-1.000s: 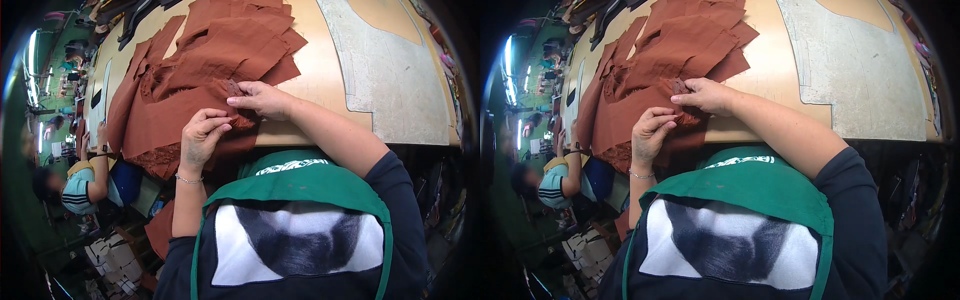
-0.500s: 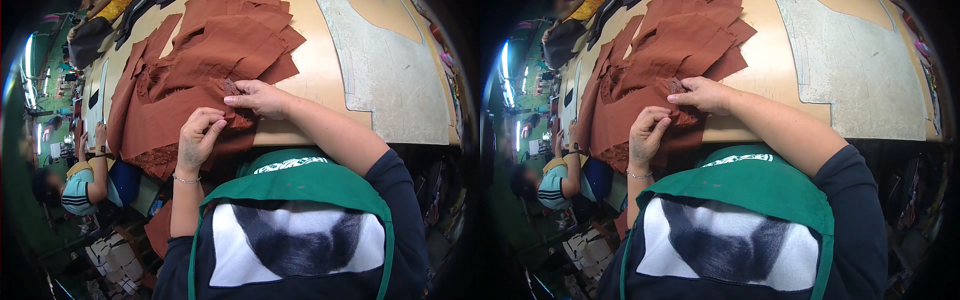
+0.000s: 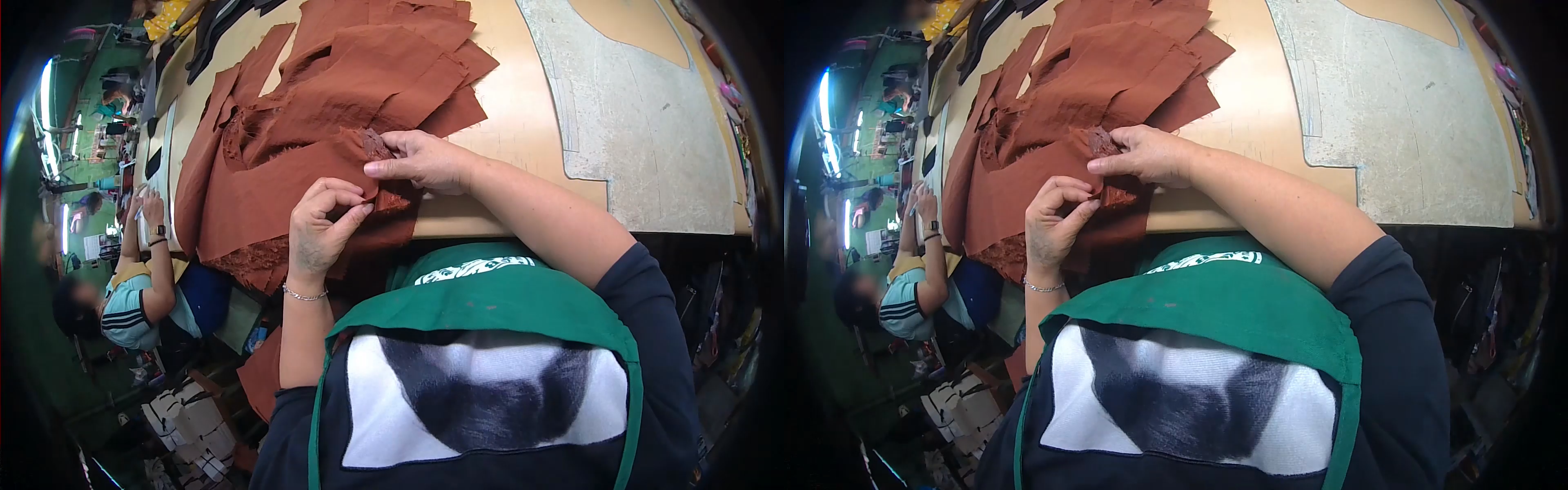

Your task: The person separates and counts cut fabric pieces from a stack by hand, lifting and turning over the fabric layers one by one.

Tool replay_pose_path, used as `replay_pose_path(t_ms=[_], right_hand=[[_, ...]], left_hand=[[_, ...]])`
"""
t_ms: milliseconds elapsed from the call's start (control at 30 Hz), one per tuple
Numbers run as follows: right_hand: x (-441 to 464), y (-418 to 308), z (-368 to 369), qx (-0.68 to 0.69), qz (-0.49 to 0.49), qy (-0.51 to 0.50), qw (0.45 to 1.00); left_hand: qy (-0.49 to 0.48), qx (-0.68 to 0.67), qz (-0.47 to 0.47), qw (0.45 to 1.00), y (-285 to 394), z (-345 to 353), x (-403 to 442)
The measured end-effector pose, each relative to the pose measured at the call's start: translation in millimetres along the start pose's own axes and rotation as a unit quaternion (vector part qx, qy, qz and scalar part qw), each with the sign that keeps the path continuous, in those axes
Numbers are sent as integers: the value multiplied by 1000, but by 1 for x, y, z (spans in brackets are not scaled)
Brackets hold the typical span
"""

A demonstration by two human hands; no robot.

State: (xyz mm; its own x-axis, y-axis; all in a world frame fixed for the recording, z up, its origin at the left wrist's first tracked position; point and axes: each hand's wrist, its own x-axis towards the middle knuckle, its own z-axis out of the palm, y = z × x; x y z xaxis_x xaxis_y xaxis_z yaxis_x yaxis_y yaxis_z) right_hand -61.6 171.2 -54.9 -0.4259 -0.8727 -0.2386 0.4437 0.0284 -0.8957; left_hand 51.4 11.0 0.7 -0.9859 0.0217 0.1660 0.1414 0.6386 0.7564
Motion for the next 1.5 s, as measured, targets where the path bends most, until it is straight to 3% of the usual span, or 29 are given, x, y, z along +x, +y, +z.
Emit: replay_pose_path(t_ms=[100, 300, 400, 500, 600, 700, 800, 900, 1000, 1200, 1300, 1500], right_hand=[[-1, 3, 2, 21, -69, -19, 997], [-2, 2, 2, -1, -75, -30, 997], [-6, -5, 2, -6, -28, -29, 999], [-1, 2, 2, 15, -37, -22, 999], [6, 13, -1, -46, -113, -10, 992], [4, 11, 0, -75, -124, -3, 989], [-8, -1, 6, -112, -126, 27, 985], [-13, -12, 8, -172, -23, 16, 985], [0, 8, 8, -190, -152, 43, 969], [-5, 4, 7, -252, -148, 48, 955], [-5, 4, 8, -217, -119, 39, 968], [5, 15, 5, -201, -177, 41, 963]], left_hand=[[-3, -17, 4, 1000, -1, -2, -1], [15, -46, -9, 999, -1, -2, -3], [-1, -44, 14, 999, -5, -4, -3], [-38, -76, -26, 996, -2, -5, -6], [-23, -77, 0, 997, -3, -3, -4], [32, -113, -62, 991, -8, 3, -4], [57, -122, -183, 974, 5, 9, 1], [44, -7, -180, 983, 11, 13, 8], [52, 57, -174, 982, 16, 17, 14], [60, 62, -155, 984, 16, 20, 14], [57, 50, -147, 986, 19, 20, 13], [74, 8, -133, 988, 16, 23, 10]])
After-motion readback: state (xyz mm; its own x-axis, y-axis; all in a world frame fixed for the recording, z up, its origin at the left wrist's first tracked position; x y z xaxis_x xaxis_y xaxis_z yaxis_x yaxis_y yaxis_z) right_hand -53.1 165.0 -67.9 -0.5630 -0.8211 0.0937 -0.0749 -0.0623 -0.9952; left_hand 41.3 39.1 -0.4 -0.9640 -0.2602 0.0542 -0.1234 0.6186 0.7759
